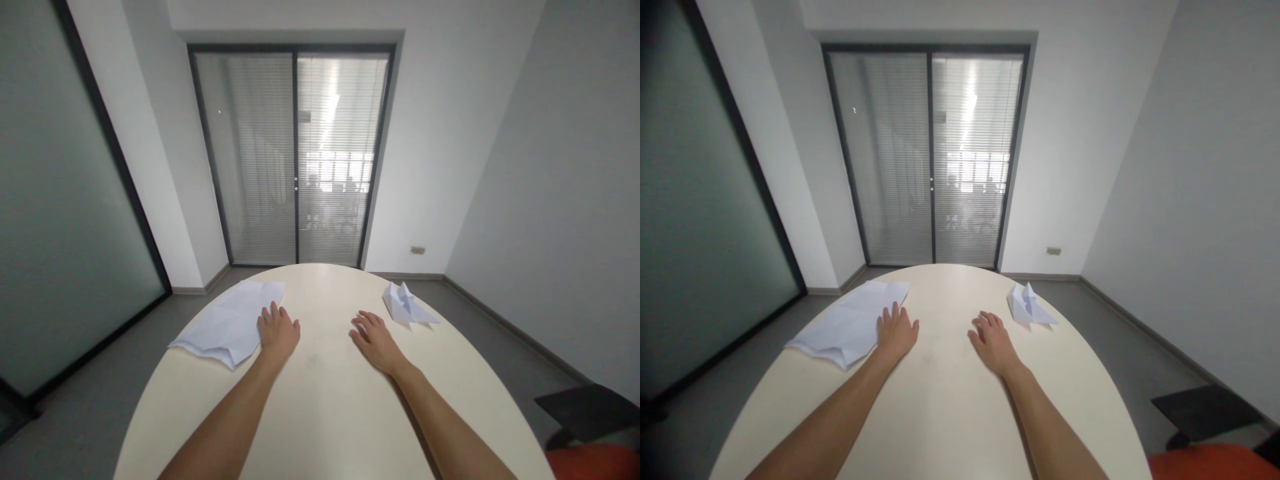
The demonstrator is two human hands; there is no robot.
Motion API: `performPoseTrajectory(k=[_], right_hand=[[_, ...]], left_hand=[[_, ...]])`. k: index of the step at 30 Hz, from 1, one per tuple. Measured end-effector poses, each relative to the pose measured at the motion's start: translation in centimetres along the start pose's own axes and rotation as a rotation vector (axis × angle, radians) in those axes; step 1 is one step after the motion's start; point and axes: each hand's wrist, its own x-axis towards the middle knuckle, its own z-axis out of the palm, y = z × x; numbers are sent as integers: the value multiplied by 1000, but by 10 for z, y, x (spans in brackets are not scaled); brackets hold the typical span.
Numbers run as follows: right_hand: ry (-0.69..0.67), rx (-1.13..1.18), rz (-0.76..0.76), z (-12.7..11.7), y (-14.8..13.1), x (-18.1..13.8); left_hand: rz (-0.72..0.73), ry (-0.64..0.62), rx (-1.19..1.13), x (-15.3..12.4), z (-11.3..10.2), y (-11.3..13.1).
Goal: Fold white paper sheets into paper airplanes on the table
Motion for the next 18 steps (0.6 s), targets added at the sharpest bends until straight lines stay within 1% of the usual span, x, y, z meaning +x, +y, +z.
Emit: performPoseTrajectory(k=[4,12,18], right_hand=[[-23,-7,-8,0,3,1],[-48,-12,-5,-3,-1,2],[-31,4,-1,-3,-2,1]], left_hand=[[-12,-5,1,-1,3,1],[-9,2,47,0,1,1],[-27,25,51,1,4,1]])
